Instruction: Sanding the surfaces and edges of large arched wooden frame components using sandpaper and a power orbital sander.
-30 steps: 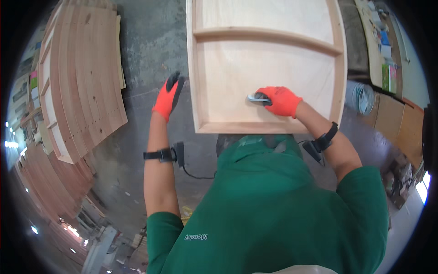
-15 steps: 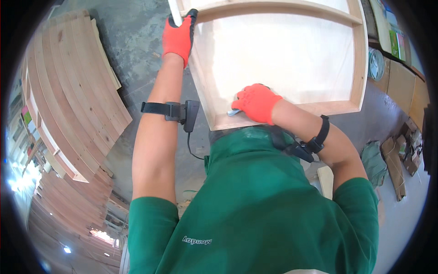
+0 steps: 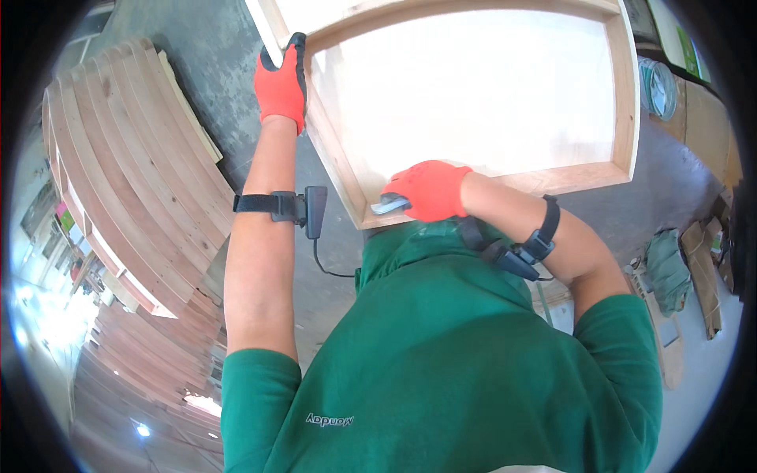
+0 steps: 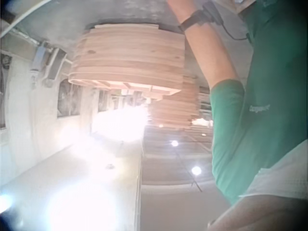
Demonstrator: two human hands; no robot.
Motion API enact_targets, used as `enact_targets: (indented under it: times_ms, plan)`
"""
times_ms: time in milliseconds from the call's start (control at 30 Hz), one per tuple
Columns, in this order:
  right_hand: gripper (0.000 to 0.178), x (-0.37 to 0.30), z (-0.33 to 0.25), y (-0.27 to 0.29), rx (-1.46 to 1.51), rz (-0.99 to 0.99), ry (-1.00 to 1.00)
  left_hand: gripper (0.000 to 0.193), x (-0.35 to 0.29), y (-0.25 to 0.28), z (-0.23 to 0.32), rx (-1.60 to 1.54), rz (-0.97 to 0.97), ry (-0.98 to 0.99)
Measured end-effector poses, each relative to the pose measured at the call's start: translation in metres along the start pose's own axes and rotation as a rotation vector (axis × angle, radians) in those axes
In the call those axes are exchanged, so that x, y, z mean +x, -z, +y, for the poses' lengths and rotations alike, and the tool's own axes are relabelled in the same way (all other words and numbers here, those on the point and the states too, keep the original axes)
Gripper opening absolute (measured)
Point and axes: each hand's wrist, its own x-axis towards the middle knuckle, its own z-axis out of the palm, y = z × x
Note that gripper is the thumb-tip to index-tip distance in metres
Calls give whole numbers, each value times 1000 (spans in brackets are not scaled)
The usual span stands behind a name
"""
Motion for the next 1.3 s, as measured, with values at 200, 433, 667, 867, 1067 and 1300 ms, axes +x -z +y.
enact_targets:
  times_ms: [200, 433, 667, 867, 1067, 1300]
  plan:
    - [43, -9, -8, -8, 156, 233, -65, 53, 12, 4, -18, -50, -36, -38]
    - [29, 21, -70, 4, 657, 249, -456, 52, 16, 12, -22, -339, -284, -25]
    - [26, 48, -97, -27, 731, 451, -663, 81, -21, 12, -56, -490, -446, 247]
    - [28, 53, -121, -27, 840, 588, -809, 65, -33, 15, -55, -427, -346, 244]
    - [22, 50, -129, -31, 803, 591, -822, 59, -36, 12, -53, -407, -329, 218]
    - [23, 61, -136, -28, 978, 683, -923, 67, -32, 1, -58, -464, -414, 471]
